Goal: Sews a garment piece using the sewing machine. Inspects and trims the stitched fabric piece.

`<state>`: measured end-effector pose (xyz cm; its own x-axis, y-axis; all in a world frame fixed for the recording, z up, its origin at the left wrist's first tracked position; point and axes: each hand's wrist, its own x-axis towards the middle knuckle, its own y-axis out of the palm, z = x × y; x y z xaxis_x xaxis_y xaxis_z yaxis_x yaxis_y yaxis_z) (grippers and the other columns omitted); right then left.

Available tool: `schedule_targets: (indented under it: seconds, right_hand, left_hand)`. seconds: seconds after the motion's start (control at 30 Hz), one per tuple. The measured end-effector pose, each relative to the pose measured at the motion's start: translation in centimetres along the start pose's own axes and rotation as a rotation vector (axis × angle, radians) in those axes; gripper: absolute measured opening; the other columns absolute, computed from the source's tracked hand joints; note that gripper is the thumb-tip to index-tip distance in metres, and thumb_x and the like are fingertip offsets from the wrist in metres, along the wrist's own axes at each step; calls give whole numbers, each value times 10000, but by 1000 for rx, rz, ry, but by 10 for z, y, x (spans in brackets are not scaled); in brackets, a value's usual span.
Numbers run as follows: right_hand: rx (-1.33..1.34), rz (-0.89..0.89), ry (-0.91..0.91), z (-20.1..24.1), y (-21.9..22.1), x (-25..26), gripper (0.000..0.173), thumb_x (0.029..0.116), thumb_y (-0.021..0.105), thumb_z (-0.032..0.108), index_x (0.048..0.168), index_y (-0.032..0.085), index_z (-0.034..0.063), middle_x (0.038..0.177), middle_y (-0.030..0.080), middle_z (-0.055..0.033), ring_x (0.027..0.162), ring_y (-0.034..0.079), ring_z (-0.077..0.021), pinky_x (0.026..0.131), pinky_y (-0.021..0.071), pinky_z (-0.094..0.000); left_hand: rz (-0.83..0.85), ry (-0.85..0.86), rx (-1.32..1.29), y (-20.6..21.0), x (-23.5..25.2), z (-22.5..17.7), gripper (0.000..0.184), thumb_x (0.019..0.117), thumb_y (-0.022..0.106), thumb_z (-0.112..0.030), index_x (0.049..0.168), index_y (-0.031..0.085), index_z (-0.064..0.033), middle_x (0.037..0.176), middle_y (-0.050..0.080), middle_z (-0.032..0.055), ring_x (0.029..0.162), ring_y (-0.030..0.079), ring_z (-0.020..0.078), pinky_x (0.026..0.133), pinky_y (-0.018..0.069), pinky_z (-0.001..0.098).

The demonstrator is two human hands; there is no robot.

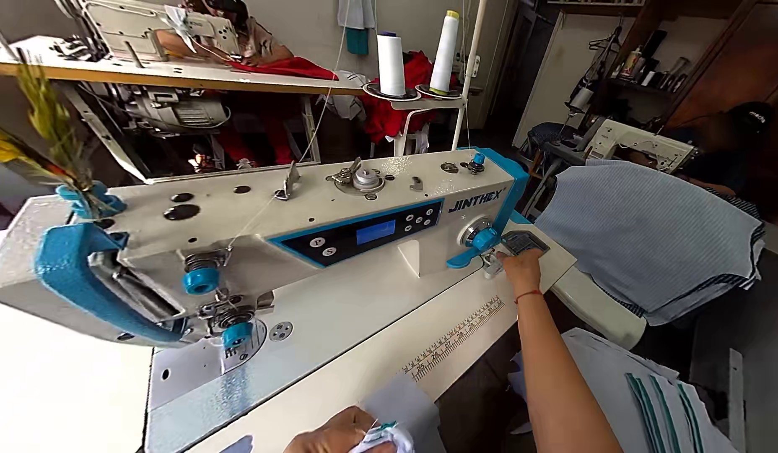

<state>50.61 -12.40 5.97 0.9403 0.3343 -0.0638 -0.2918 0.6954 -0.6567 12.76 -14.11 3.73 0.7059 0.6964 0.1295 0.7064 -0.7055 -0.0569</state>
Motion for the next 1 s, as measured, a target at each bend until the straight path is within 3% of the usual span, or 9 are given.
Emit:
schedule_targets:
  seconds: [0.1,0.17,0.23,0.33,0.43,0.53,0.57,0.63,1.0]
  right_hand:
    - [-4,83,-126,7,7,9,657,866,782,158,1312,472,-212,1243,581,-408,1166,593,-531,992,457,-662]
    - [122,125,-196,-3,12,19,382,858,775,110,1089,644,-166,1041,661,-312,950,641,-405,854,518,-589]
    - [383,140,-130,-4,12,25,270,907,696,101,1092,619,-79,887,595,-117,715,538,-162,645,500,-359]
    - [893,98,-136,-8,-7,23,145,1018,512,141,1138,523,61,832,612,31,660,606,-57,609,553,-256]
    - [1080,130,-374,-11,-43,-15,133,1076,395,127,1170,465,190,880,657,107,648,622,-17,581,534,-190]
    - [788,508,-680,-27,-53,-106,291,1085,450,302,1360,531,252,1024,701,122,711,635,10,602,532,-152]
    - [636,653,-756,-37,-47,-137,385,1066,480,445,1367,587,230,1032,704,98,754,628,10,639,522,-163]
    - [418,838,-913,-55,-32,-184,458,1058,493,444,1328,668,117,1076,707,9,901,636,4,755,532,-170]
    - [281,766,-1119,-57,-23,-213,375,998,628,403,1166,740,87,975,677,-52,953,614,-71,830,491,-160]
  left_hand:
    - [-87,-28,-9,3,1,-1,29,837,777,-58,838,780,-86,890,734,-88,835,668,-21,777,568,203]
    - [-155,-78,-19,-1,-3,2,42,818,794,-155,782,773,-154,828,732,-100,757,665,-29,694,562,182]
    - [-160,-123,-89,-8,-4,5,75,817,802,-190,755,764,-171,782,721,-96,716,656,-27,661,551,175]
    - [-137,-196,-156,-17,-5,5,103,813,820,-175,738,752,-155,736,708,-83,684,646,-20,643,539,175]
    - [-151,-239,-170,-20,-6,1,118,810,816,-137,722,738,-154,715,701,-83,665,640,-23,630,532,166]
    - [-131,-224,-178,-23,-6,0,89,818,811,-144,748,756,-148,779,713,-78,715,649,-18,668,544,172]
    - [-107,-197,-176,-23,-6,1,68,828,805,-154,772,768,-146,814,716,-81,744,651,-21,688,550,167]
    - [-57,-122,-178,-25,-8,4,45,858,787,-176,834,780,-138,863,721,-77,790,659,-18,719,556,167]
    - [20,160,-7,-33,-22,0,144,956,700,-273,958,770,-147,909,689,-87,886,620,-45,770,509,116]
